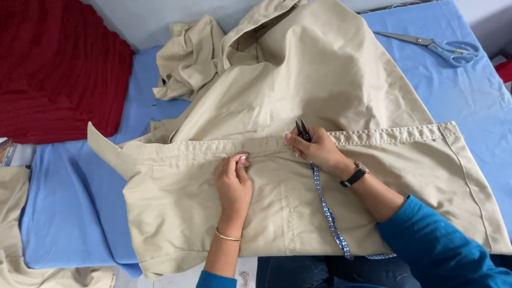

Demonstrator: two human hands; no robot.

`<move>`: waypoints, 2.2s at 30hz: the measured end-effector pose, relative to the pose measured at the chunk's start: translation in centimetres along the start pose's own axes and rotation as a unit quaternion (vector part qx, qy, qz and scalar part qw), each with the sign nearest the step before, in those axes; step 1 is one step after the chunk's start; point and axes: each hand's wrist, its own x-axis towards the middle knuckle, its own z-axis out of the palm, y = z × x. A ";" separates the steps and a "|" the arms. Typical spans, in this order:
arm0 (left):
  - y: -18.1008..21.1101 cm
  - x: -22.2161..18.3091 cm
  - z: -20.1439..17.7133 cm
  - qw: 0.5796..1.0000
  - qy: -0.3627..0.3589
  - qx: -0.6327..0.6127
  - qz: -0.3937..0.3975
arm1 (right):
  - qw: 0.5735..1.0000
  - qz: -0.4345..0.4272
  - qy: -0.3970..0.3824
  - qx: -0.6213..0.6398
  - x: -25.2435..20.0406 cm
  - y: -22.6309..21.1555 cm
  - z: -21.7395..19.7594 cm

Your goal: Trimming loose threads and measuring a tan garment during a quality control inspection

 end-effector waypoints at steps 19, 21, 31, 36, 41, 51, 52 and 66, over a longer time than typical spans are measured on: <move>-1.2 1.2 0.7 0.997 -0.072 -0.033 0.008 | 0.997 0.009 -0.018 -0.079 -0.3 -1.5 0.3; -1.9 1.0 0.4 0.997 -0.044 -0.043 -0.041 | 0.990 -0.001 -0.017 -0.141 -0.4 -1.6 0.3; 0.3 2.0 -1.1 0.991 -0.027 -0.092 -0.093 | 0.944 -0.106 -0.131 -0.282 -2.3 -1.0 1.4; 1.3 2.2 -1.5 0.987 -0.039 -0.116 -0.106 | 0.836 -0.191 -0.096 -0.505 -2.8 1.0 2.4; 1.0 1.9 -1.2 0.985 -0.045 -0.124 -0.112 | 0.761 -0.246 -0.079 -0.595 -2.8 1.7 3.4; 0.8 1.8 -0.8 0.987 -0.052 -0.117 -0.093 | 0.726 -0.269 -0.057 -0.630 -2.7 1.7 4.0; 0.8 1.8 -0.8 0.987 -0.052 -0.117 -0.092 | 0.727 -0.268 -0.056 -0.630 -2.7 1.5 4.0; 0.8 1.7 -1.0 0.982 -0.054 -0.132 -0.125 | 0.737 -0.274 -0.061 -0.615 -2.7 1.3 3.8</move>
